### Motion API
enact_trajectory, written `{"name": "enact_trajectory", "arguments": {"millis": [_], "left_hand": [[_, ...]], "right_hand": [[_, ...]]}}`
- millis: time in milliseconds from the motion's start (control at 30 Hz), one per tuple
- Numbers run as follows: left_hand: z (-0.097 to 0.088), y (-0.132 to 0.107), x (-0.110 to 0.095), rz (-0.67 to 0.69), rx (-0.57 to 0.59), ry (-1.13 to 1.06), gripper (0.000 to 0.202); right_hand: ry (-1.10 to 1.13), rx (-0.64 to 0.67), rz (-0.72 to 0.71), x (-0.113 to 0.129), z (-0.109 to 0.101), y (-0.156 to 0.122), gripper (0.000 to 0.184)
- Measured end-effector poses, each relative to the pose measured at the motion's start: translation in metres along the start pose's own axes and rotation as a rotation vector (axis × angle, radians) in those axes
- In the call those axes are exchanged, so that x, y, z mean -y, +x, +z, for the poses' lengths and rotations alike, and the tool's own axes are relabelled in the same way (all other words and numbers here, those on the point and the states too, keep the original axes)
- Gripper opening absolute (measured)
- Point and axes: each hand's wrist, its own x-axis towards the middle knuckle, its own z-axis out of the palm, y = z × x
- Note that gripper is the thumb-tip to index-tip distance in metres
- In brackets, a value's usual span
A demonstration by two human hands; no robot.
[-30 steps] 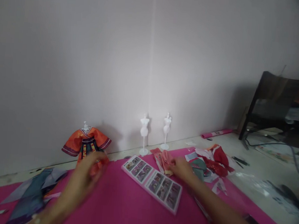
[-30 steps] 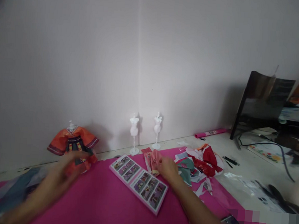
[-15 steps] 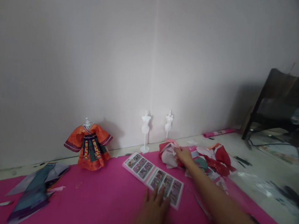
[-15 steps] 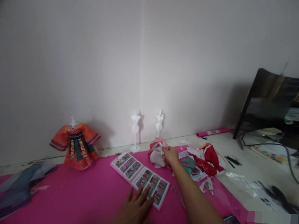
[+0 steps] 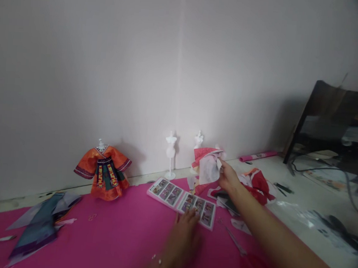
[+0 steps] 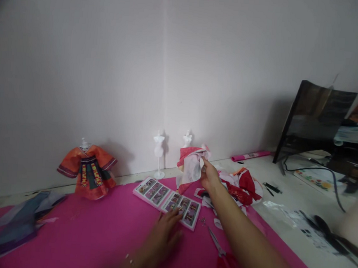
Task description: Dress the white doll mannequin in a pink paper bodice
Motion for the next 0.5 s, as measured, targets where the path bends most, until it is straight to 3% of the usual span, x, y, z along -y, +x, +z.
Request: {"name": "enact_trajectory", "arguments": {"millis": [133,233,333,400,500], "left_hand": [[-0.023,-0.010,-0.009,-0.123,-0.125,-0.388,0.061],[-0.038,-0.021,-0.017,-0.218,-0.181,-0.703,0.075],[-0.043,-0.038,-0.022,-0.311,-0.219,-0.913,0.087],[-0.041,-0.052,-0.021,-0.395,-0.228,-0.991,0.073],[-0.038,-0.071,-0.012,-0.529,-0.262,-1.063,0.042]], "right_hand": [[-0.112,0.127,0.082,0.005,0.023,-0.038,0.040],[-0.271,0.252,0.110,-0.012,0.044,-0.084,0.037],[-0.500,0.366,0.080,-0.033,0.058,-0.136,0.022],[-0.681,0.468,0.031,-0.042,0.062,-0.166,0.012],[-0.907,0.588,-0.076,-0.045,0.063,-0.190,0.016]]}}
